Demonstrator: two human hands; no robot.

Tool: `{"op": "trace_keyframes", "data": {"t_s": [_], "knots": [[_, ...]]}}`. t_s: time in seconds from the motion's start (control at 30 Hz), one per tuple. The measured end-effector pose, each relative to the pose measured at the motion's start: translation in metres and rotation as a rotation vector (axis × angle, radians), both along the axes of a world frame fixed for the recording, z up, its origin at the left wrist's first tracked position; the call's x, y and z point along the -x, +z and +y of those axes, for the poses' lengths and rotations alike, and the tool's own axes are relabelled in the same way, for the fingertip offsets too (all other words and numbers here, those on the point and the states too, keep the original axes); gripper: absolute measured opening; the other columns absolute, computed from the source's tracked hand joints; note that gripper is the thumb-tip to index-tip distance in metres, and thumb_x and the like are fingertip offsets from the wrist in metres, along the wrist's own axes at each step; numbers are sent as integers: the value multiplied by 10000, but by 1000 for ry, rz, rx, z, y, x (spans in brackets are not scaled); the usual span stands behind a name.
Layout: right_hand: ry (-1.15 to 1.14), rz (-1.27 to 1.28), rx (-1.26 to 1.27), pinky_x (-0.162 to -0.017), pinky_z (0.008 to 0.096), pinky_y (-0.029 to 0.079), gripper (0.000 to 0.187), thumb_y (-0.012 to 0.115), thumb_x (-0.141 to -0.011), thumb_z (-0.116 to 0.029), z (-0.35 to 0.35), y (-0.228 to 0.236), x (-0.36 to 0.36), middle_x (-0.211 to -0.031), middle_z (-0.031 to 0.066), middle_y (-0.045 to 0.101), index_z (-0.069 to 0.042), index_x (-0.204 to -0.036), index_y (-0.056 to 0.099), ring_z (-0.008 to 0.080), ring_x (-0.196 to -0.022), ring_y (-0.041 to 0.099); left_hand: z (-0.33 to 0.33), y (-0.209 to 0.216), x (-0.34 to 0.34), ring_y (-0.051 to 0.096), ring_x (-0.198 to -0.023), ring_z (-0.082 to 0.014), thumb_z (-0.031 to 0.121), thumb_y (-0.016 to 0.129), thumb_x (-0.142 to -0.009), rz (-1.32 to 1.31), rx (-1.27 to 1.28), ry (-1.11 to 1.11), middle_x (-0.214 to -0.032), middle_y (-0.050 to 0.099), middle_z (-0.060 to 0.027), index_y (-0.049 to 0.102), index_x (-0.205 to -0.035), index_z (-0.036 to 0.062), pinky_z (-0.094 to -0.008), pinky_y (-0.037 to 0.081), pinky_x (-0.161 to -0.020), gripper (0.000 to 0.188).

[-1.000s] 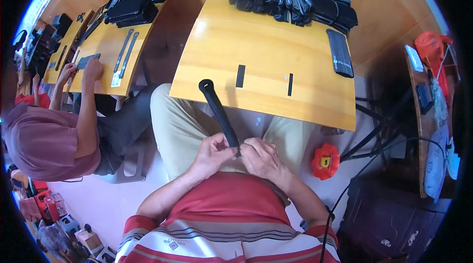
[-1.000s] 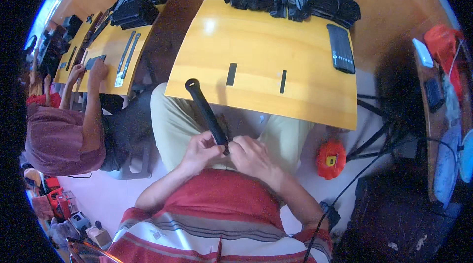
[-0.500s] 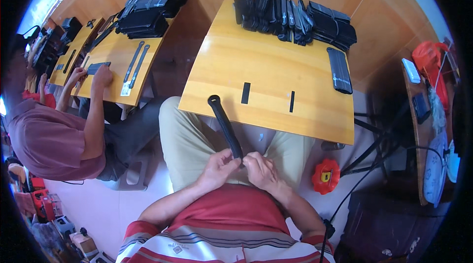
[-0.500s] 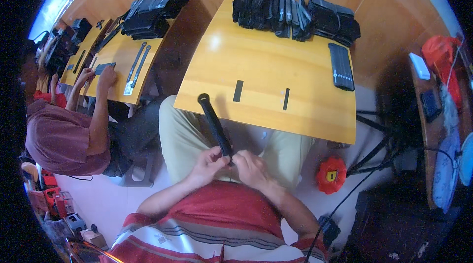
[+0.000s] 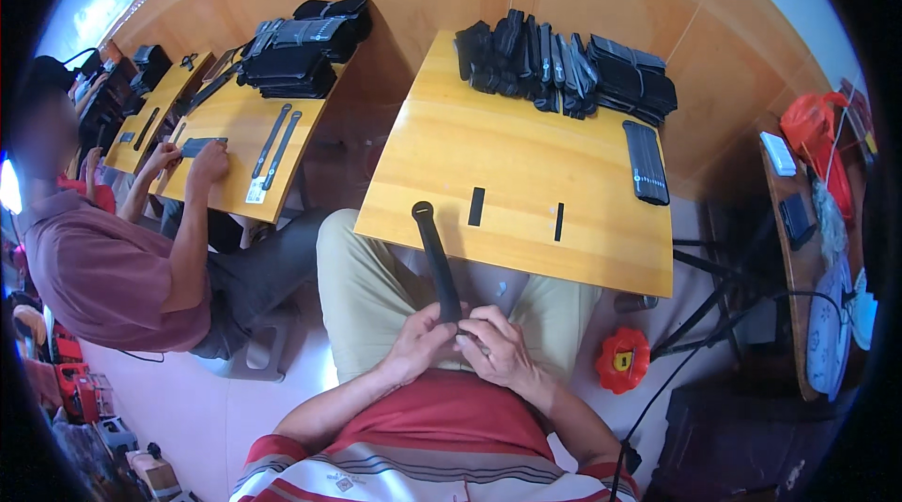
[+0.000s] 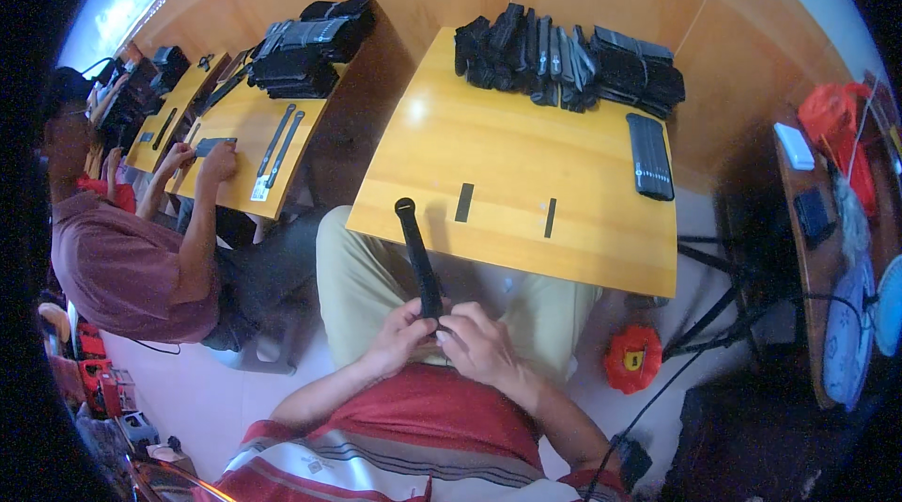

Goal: The recorder picks up individual black rubber straps and slides them into a long black protective tube or sleeve as part of an assembly line process.

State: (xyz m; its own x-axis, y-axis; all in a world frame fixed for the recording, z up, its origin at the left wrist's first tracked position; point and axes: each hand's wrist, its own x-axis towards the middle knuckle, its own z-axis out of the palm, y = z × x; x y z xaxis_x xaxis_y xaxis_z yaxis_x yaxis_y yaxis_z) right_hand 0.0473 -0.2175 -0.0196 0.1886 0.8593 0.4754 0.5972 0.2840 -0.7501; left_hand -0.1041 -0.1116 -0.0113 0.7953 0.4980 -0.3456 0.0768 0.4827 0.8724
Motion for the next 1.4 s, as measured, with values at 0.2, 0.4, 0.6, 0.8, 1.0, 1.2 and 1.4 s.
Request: {"op": "trace_keyframes", "data": {"t_s": [0.2,0.4,0.6,0.8,1.0,1.2,1.4], "knots": [[-6,383,18,-645,388,533,183,655,-869,15,-4,-6,11,-978,163,586,-5,-1047,620,308,-783,650,-3,4,1,589,-1008,-112,30,510,-988,-99,-25,-26,-1126,610,-48,470,-1386,-24,-266,524,-852,404],[-123,29,-37,-647,413,529,104,641,-892,-11,-2,-4,9,-965,160,584,-12,-987,598,337,-796,648,-6,9,0,590,-1013,-103,17,499,-1002,-132,-15,-52,-1159,595,-44,432,-1416,-19,-266,549,-857,420],[-103,-323,3,-616,431,536,135,666,-859,-73,-4,-1,-3,-952,118,597,-61,-958,575,334,-767,650,-5,-1,3,588,-974,-94,56,536,-997,-83,-129,-98,-1142,593,-41,497,-1332,-11,-263,556,-819,345],[-221,-549,-32,-594,434,541,193,682,-819,-68,0,38,-54,-945,115,606,-85,-981,579,324,-753,658,0,15,18,604,-909,-97,9,514,-980,-107,-75,-258,-1039,590,-38,529,-1244,-7,-256,557,-781,265],[-107,-251,28,-630,436,544,183,659,-883,-1,3,44,-32,-845,195,658,-14,-1041,568,360,-729,677,10,16,11,597,-813,-120,-14,463,-949,-92,29,-272,-1012,587,-59,497,-1211,4,-274,556,-774,264],[-30,-4,23,-647,363,556,346,751,-831,-39,12,49,-8,-897,169,650,7,-1143,607,312,-758,688,23,11,12,588,-768,-126,37,446,-923,-86,18,-270,-942,549,-60,451,-1196,4,-272,535,-726,275],[47,-132,22,-689,342,575,630,906,-680,-295,29,40,1,-1084,154,621,3,-1164,634,283,-844,688,33,9,12,582,-762,-114,89,431,-982,-103,17,-177,-920,546,-59,429,-1227,0,-272,513,-690,261]]}}
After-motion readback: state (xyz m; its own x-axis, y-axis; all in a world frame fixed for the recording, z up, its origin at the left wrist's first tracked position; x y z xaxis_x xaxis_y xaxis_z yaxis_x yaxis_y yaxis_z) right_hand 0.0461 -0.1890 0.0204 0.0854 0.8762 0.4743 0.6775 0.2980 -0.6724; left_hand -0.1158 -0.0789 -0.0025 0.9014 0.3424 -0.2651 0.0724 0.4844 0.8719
